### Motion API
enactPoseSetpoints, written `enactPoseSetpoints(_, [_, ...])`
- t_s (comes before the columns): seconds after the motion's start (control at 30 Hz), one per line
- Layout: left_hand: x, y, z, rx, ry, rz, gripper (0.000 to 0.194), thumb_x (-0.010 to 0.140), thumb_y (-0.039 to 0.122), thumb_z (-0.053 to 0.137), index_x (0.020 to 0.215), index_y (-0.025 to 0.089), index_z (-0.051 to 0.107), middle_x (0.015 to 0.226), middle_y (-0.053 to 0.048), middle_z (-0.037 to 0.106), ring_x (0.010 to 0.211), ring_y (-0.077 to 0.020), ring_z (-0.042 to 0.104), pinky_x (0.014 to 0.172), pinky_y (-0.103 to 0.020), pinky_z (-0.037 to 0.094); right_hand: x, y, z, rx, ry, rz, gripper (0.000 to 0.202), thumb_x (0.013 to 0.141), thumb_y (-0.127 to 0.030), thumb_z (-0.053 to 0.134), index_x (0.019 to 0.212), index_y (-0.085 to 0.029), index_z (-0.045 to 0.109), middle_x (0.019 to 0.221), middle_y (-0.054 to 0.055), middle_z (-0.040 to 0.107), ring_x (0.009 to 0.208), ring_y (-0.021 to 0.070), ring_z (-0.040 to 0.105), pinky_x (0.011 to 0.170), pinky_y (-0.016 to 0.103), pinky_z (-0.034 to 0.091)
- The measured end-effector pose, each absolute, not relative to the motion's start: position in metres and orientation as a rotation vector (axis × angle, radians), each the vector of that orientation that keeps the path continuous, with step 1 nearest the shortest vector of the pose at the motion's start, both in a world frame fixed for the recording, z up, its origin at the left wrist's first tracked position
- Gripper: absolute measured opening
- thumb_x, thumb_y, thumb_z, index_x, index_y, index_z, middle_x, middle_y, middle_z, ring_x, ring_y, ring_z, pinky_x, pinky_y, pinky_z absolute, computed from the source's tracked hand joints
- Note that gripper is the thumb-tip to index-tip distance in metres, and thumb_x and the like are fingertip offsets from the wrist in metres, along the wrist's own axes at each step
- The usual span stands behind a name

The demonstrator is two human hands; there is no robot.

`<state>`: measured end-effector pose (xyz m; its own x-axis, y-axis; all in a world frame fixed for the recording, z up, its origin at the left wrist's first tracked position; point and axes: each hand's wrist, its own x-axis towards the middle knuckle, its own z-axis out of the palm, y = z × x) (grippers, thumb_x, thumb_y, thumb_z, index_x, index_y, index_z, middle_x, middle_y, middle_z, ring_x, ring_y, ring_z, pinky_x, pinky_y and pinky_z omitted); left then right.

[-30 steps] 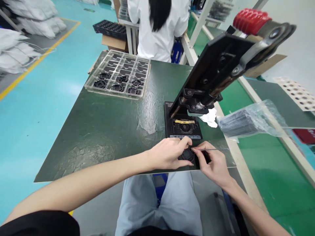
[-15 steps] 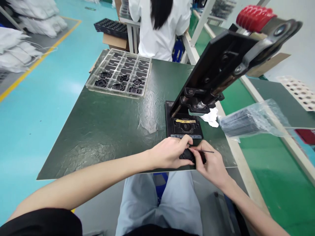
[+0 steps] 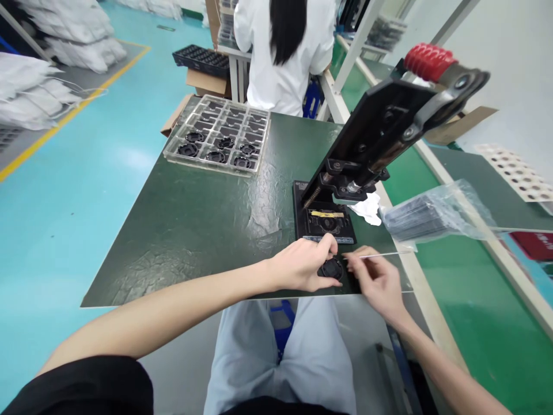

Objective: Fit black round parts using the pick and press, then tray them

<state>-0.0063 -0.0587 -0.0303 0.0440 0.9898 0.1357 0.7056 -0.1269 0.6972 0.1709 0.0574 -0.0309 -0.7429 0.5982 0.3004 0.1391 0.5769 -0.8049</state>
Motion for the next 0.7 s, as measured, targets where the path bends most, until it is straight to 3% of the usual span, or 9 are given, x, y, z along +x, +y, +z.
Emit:
enactPoseSetpoints(0.07, [-0.007,-0.059,-0.031,1.906,1.702,0.87,0.059,0.082,0.047,0.084,0.112,0.019,0.042,0.098,-0.008,0.073,0.09,-0.0309,0.076,0.069,-0.033,0.051,0.175,0.06,-0.029,-0.677,-2.135,1.109,0.031,0.105,-0.041,0.059,0.09,-0.015,0.067,0.072,0.003,0.06,0.058,0.0124,0.056,0.051,0.021,0.045])
enactPoseSetpoints(0.17, [-0.007,-0.059,-0.031,1.909,1.712,0.871,0.059,0.082,0.049,0.083,0.113,0.019,0.042,0.099,-0.008,0.073,0.09,-0.0313,0.076,0.07,-0.033,0.052,0.183,0.065,-0.017,-0.582,-2.227,0.881,0.021,0.107,-0.028,0.053,0.107,-0.017,0.07,0.077,0.003,0.064,0.063,0.0132,0.06,0.058,0.023,0.05])
enactPoseSetpoints(0.27, [-0.008,-0.06,-0.031,1.913,1.711,0.866,0.06,0.082,0.047,0.084,0.113,0.019,0.042,0.102,-0.01,0.074,0.092,-0.0318,0.076,0.073,-0.034,0.053,0.19,0.067,-0.001,-0.367,-2.409,0.576,0.027,0.104,-0.016,0.049,0.123,-0.02,0.068,0.1,0.007,0.071,0.082,0.0163,0.067,0.075,0.028,0.055])
enactPoseSetpoints(0.37, [-0.008,-0.06,-0.031,1.907,1.71,0.87,0.061,0.081,0.047,0.085,0.114,0.019,0.042,0.105,-0.011,0.074,0.095,-0.0324,0.076,0.075,-0.035,0.054,0.194,0.066,0.005,-0.392,-2.392,0.6,0.034,0.103,-0.013,0.047,0.132,-0.02,0.064,0.115,0.01,0.069,0.088,0.0182,0.068,0.079,0.033,0.057])
enactPoseSetpoints(0.57, [-0.008,-0.061,-0.03,1.899,1.694,0.862,0.061,0.082,0.047,0.084,0.115,0.019,0.042,0.107,-0.012,0.073,0.095,-0.0321,0.076,0.076,-0.036,0.055,0.194,0.056,-0.003,-0.353,-2.232,0.628,0.034,0.098,-0.008,0.06,0.129,-0.023,0.068,0.104,0.008,0.071,0.087,0.0205,0.07,0.072,0.033,0.058])
enactPoseSetpoints(0.7, [-0.008,-0.061,-0.03,1.904,1.69,0.875,0.06,0.083,0.047,0.083,0.117,0.019,0.042,0.106,-0.011,0.073,0.095,-0.0314,0.075,0.075,-0.035,0.055,0.189,0.052,-0.007,-0.33,-2.256,0.543,0.038,0.099,-0.006,0.06,0.13,-0.024,0.068,0.102,0.008,0.073,0.084,0.0201,0.07,0.073,0.034,0.06])
